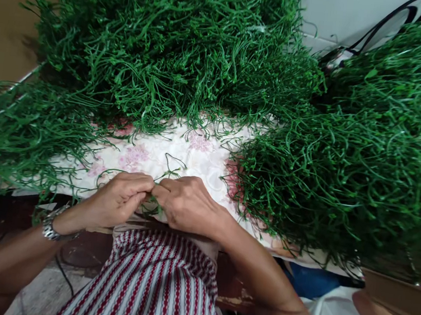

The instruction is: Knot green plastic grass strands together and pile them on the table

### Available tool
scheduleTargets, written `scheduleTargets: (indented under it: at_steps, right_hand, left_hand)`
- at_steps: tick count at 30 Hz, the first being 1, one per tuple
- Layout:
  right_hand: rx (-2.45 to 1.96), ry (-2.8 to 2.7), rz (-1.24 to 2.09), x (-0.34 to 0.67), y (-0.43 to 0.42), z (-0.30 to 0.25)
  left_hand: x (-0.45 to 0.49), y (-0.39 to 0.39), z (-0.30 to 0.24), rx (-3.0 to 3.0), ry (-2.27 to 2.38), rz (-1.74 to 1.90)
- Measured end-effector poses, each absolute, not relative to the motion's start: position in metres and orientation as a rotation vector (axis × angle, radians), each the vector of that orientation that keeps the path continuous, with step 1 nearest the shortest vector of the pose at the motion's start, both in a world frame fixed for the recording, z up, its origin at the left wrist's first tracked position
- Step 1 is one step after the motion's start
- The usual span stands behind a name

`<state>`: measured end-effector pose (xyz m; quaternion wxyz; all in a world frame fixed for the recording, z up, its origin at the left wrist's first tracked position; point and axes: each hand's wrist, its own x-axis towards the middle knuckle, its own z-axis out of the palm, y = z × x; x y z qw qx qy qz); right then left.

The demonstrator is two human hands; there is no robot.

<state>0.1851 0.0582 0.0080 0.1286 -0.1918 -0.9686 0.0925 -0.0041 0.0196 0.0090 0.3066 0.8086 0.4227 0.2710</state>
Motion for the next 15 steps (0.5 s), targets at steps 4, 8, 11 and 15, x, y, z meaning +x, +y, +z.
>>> scheduleTargets:
  at_steps: [4, 8, 11, 15]
  right_hand:
    - [-0.586, -2.949, 0.234, 0.194, 0.071, 0.024]
    - [-0.770, -2.663, 0.122, 0.202, 0.080, 0.031]
    - [-0.818, -2.566, 0.211, 0.201, 0.078, 0.025]
    - [-0.781, -2.402, 0.551, 0.188, 0.065, 0.008]
  left_hand:
    - [-0.012, 0.024, 0.016, 1.965, 1.123, 0.681]
    - [-0.011, 0.033, 0.018, 1.427, 1.219, 0.882]
    - [-0.008, 0.037, 0.013, 1.184, 1.192, 0.967]
    - [0.000, 0.037, 0.003, 1.131, 1.210, 1.093]
